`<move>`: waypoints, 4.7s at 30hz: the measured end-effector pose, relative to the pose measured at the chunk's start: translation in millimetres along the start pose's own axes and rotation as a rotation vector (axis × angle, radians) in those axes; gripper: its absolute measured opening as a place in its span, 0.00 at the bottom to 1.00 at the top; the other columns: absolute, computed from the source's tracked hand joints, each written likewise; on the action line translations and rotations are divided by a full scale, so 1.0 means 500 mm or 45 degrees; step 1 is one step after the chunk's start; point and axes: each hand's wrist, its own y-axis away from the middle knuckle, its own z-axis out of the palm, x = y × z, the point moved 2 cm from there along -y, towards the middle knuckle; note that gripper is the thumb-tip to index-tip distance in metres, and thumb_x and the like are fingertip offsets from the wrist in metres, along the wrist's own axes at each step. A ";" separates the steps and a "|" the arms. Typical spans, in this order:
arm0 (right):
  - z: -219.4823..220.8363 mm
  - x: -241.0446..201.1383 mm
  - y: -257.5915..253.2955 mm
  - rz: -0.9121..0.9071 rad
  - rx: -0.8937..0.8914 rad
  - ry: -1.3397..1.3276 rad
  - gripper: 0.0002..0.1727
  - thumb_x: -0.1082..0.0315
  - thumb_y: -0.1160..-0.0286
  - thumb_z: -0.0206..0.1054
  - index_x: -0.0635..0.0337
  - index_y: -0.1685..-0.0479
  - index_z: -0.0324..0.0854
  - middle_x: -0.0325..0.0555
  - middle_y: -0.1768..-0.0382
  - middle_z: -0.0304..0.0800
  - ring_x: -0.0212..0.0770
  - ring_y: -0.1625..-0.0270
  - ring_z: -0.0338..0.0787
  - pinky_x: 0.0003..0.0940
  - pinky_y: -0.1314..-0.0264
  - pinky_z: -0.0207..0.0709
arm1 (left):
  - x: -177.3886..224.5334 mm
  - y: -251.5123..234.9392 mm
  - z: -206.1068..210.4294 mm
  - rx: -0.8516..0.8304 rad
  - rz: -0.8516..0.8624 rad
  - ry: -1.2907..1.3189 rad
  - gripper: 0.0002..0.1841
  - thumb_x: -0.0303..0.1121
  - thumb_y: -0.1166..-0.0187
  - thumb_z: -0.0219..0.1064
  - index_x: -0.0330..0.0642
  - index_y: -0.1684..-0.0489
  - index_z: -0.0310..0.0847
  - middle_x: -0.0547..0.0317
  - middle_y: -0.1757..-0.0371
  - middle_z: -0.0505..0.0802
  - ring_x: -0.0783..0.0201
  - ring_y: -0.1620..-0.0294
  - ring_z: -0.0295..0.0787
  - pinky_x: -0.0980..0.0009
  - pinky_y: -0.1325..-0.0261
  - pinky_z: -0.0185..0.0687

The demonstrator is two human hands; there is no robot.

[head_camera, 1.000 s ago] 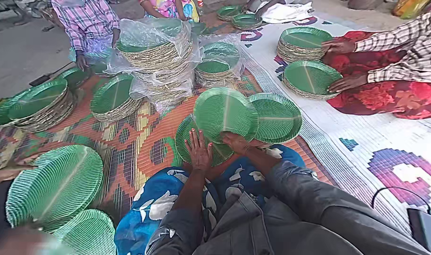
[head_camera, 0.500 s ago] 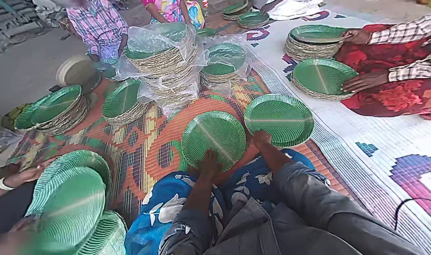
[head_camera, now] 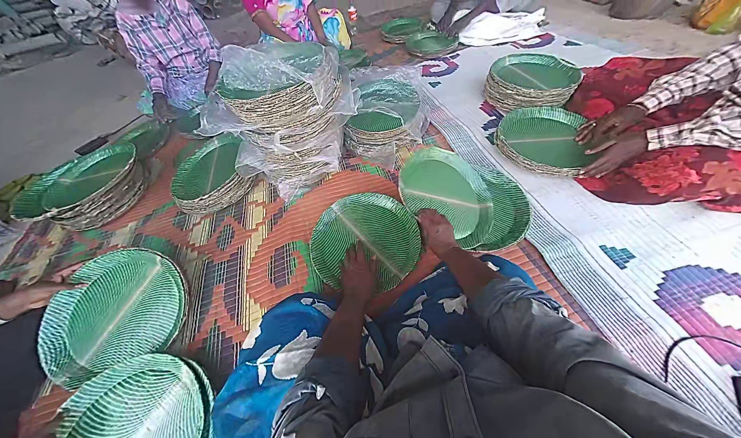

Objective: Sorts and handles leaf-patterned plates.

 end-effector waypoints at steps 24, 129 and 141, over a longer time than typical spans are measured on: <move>-0.013 0.060 -0.030 0.756 -0.512 0.148 0.23 0.67 0.09 0.55 0.62 0.19 0.75 0.65 0.19 0.75 0.62 0.13 0.70 0.65 0.13 0.56 | -0.012 -0.015 0.045 -0.625 0.046 -0.244 0.41 0.51 0.13 0.62 0.51 0.03 0.46 0.51 0.01 0.47 0.48 0.01 0.35 0.27 0.12 0.40; 0.019 -0.061 0.023 -0.533 -0.304 -0.167 0.16 0.74 0.12 0.54 0.69 0.41 0.88 0.65 0.23 0.81 0.66 0.18 0.78 0.61 0.19 0.71 | 0.014 -0.020 -0.017 0.863 0.403 0.003 0.38 0.49 0.12 0.37 0.19 0.18 0.65 0.20 0.17 0.71 0.23 0.14 0.64 0.25 0.15 0.42; 0.020 -0.001 -0.026 0.334 -0.557 0.179 0.26 0.63 0.07 0.55 0.67 0.16 0.69 0.62 0.14 0.69 0.61 0.11 0.66 0.63 0.14 0.58 | 0.001 -0.015 0.031 -0.506 -0.029 -0.237 0.42 0.52 0.10 0.54 0.41 0.02 0.38 0.43 0.02 0.40 0.44 0.01 0.29 0.31 0.09 0.30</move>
